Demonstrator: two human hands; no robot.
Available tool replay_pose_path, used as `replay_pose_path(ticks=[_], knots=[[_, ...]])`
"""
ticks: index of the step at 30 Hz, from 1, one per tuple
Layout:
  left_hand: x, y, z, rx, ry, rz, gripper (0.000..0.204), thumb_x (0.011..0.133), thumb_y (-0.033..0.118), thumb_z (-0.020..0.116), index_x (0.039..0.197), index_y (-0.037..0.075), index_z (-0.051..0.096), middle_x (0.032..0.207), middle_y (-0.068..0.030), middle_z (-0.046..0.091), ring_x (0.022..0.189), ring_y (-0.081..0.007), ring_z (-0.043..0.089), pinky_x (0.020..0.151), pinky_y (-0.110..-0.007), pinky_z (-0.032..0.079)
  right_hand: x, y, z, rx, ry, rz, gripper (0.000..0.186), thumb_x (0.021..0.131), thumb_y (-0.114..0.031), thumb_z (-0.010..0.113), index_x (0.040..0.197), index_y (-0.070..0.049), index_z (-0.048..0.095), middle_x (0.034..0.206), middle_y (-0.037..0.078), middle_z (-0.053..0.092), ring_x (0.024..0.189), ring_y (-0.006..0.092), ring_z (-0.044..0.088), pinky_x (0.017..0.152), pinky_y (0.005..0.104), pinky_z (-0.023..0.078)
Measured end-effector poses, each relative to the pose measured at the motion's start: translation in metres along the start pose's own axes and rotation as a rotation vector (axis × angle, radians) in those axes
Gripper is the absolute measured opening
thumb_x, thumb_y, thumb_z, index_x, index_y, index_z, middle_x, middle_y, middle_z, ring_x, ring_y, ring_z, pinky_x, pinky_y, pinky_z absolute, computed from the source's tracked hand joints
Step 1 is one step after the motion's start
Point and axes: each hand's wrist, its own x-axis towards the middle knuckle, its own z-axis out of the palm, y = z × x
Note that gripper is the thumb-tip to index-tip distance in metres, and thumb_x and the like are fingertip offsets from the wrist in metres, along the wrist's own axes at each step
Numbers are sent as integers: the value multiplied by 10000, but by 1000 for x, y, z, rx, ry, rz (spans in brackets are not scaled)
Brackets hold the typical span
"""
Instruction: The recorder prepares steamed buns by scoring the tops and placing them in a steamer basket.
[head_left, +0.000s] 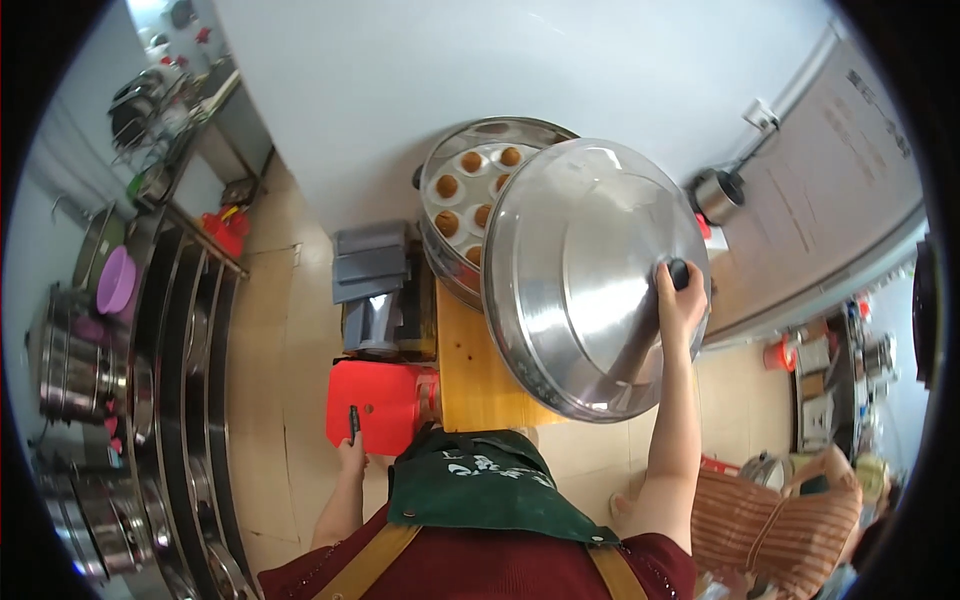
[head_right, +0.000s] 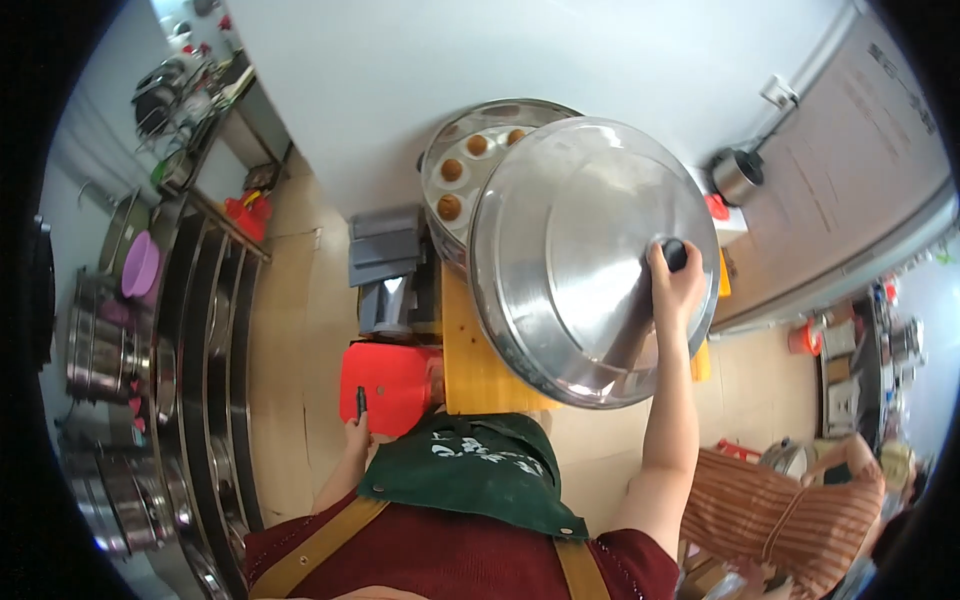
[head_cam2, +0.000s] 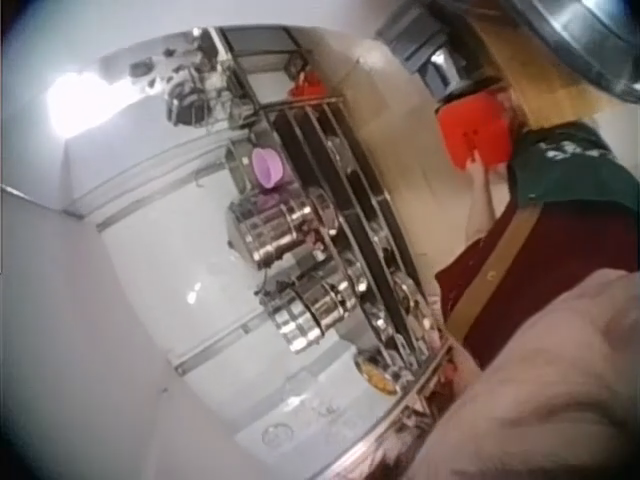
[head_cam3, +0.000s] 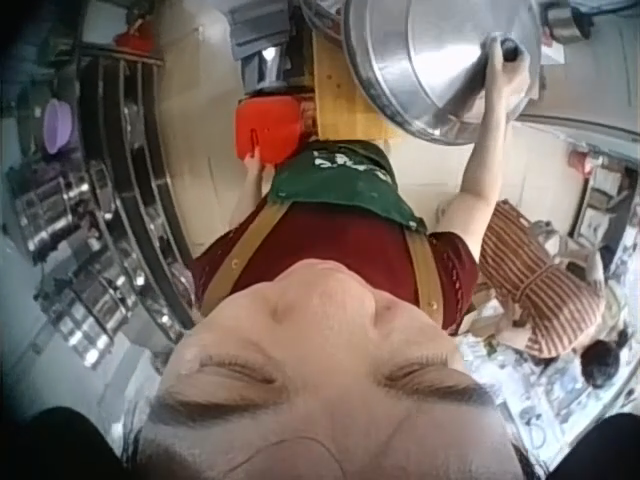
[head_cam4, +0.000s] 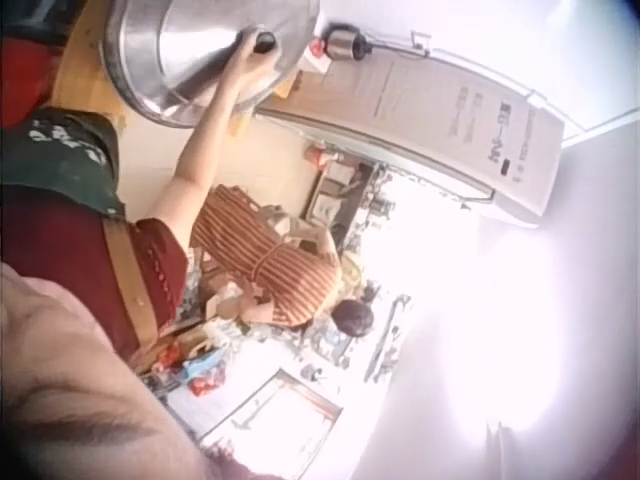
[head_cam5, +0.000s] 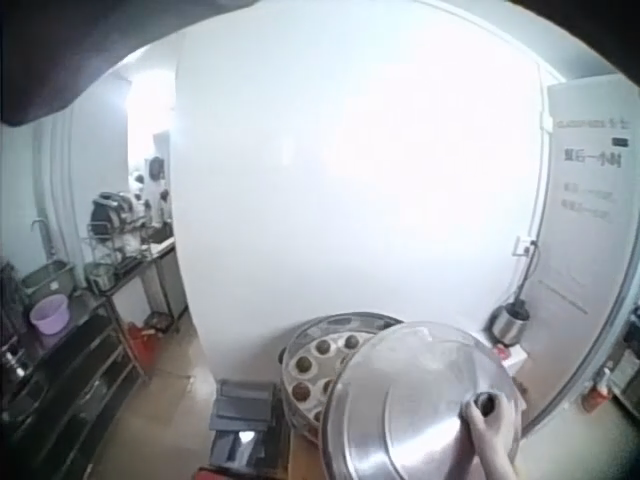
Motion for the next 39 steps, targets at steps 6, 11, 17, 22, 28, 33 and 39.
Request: replay_pose_path(ticks=[6,11,17,22,28,33,39], knots=[[-70,-52,9,-77,247,-176,341,821,337,559,735,29,442,542,-59,461,367,-168,460,318,-300,356,82,-20,107,-143,-193,-154,510,676,-451,635,986,-47,606,906,182,630,869,341,599,765,412,459],[-148,-120,29,-106,463,-442,310,825,277,540,735,-8,457,546,-72,460,394,-195,470,354,-323,382,112,-36,174,-148,-309,-189,501,671,-431,640,988,-45,605,914,175,632,865,328,603,756,413,465],[-183,-204,69,-273,463,-528,333,826,268,545,711,-29,450,573,-90,472,416,-193,474,357,-328,376,122,-51,217,-151,-375,-221,507,667,-439,626,994,-52,604,916,172,631,883,327,597,760,408,461],[-186,-200,92,-384,536,-431,350,842,289,541,714,-24,449,534,-67,451,391,-182,462,340,-316,357,119,-63,236,-138,-411,-224,510,675,-448,625,1009,-63,600,933,171,629,896,333,592,767,410,460],[-198,-52,80,-238,512,-323,331,841,302,552,747,5,442,525,-61,445,356,-146,442,303,-271,330,118,-63,239,-167,-429,-204,528,679,-469,628,1028,-75,593,955,169,624,911,333,587,766,408,461],[-187,-74,73,-254,532,-335,331,841,301,550,730,14,429,525,-61,447,349,-149,442,294,-271,327,112,-61,237,-192,-399,-251,527,704,-488,603,1006,-57,583,940,170,623,902,331,587,754,412,462],[-178,-91,63,-282,526,-482,321,844,288,547,724,18,421,525,-45,421,362,-142,417,317,-273,328,117,-52,249,-256,-368,-334,530,724,-525,581,915,-31,560,897,175,620,864,354,590,724,432,465]])
